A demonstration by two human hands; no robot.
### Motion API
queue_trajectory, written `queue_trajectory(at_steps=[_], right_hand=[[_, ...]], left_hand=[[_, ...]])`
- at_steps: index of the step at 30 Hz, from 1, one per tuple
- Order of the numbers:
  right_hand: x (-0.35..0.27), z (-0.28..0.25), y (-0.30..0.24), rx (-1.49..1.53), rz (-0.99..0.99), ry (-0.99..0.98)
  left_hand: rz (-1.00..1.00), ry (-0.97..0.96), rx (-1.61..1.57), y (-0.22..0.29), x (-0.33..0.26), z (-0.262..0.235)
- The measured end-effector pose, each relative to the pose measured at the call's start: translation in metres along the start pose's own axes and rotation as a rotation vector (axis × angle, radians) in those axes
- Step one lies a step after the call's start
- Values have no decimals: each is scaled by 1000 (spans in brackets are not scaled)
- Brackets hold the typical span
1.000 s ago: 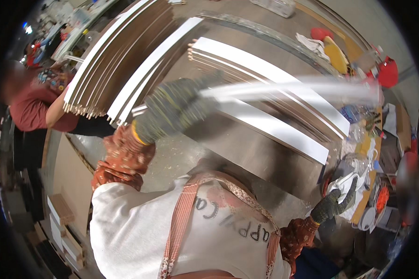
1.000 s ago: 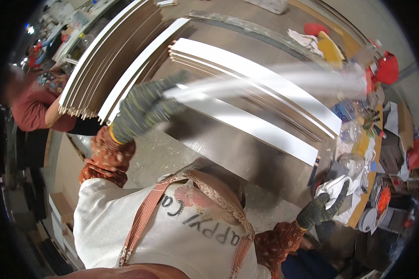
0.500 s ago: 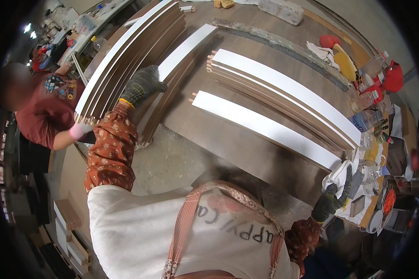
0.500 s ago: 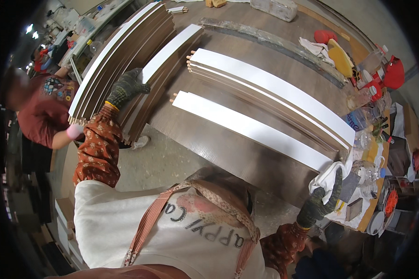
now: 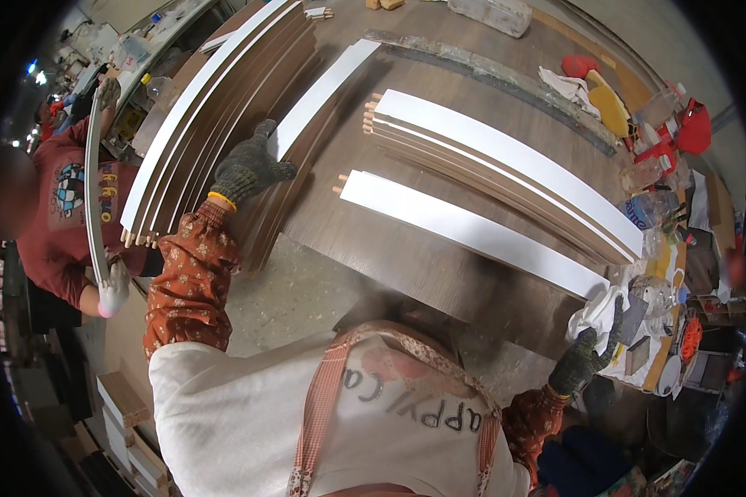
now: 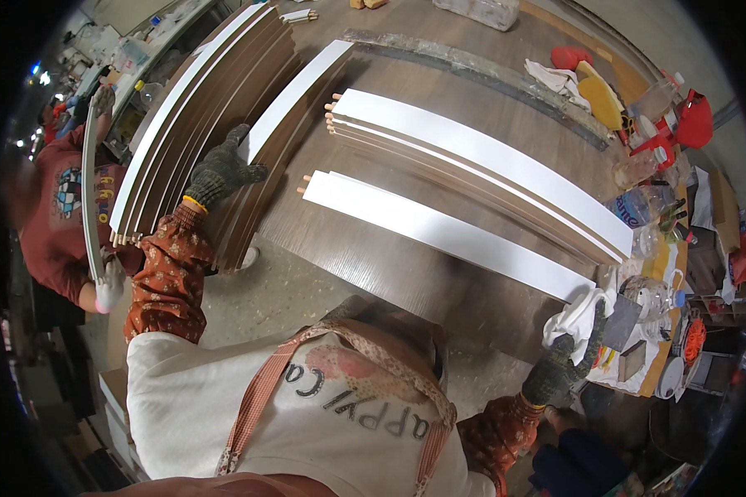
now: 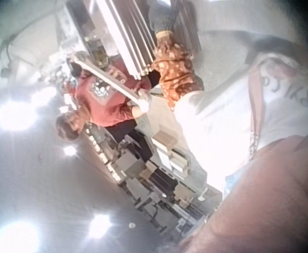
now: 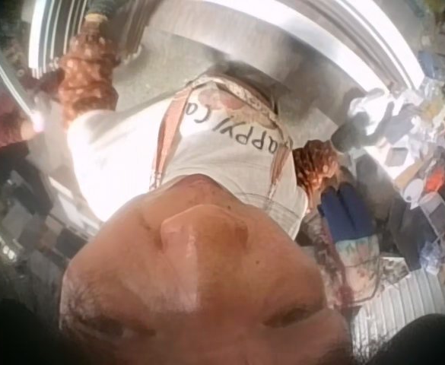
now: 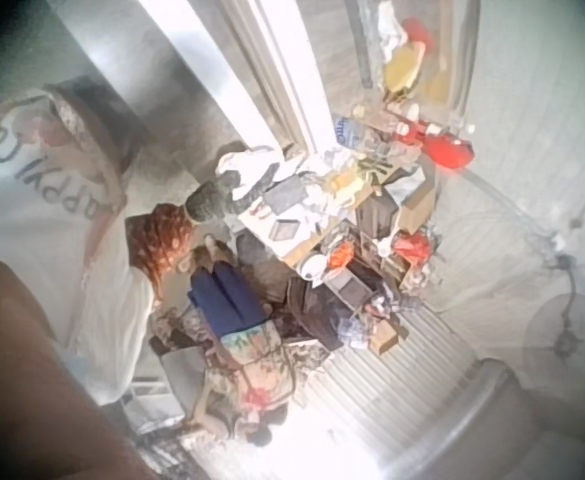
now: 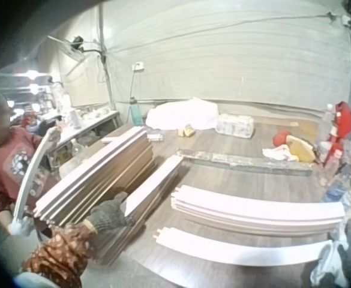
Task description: The person applies a liquid from a bottle onto white wooden slats, wipes them with a cloth, and then sands them using a sanding block while working at a metal table.
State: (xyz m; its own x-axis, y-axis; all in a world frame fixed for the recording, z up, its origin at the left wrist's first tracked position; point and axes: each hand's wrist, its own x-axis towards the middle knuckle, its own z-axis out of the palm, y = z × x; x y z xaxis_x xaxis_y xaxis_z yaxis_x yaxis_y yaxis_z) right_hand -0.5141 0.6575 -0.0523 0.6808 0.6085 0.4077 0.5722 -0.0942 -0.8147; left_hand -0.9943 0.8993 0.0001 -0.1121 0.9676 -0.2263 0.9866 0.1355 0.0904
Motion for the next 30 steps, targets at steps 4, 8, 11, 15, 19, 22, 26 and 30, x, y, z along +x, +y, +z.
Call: queue_trajectory(at_steps=[4,8,11,15,19,22,26,30], right_hand=[[7,6,-24,-54,-230,-58],[22,45,-67,-95,-563,-275],[5,118,-100,-243,-1009,-239],[1,142,-102,-433,-985,-524],[39,94,-66,-464,-752,-598],[82,9,-2,-775,-592,-292],[97,-46,31,-343,-445,-38],[54,17,-20,472,-95,-386]], left_hand=[[-18,3,-34,-7,2,3],[400,486,-15,-15,5,24],[802,667,-100,53,-34,4],[1171,433,-29,130,-82,14],[1080,412,92,146,-72,70],[1076,434,98,143,-67,73],[1176,450,-168,177,-87,67],[1380,658,-568,246,-116,79]])
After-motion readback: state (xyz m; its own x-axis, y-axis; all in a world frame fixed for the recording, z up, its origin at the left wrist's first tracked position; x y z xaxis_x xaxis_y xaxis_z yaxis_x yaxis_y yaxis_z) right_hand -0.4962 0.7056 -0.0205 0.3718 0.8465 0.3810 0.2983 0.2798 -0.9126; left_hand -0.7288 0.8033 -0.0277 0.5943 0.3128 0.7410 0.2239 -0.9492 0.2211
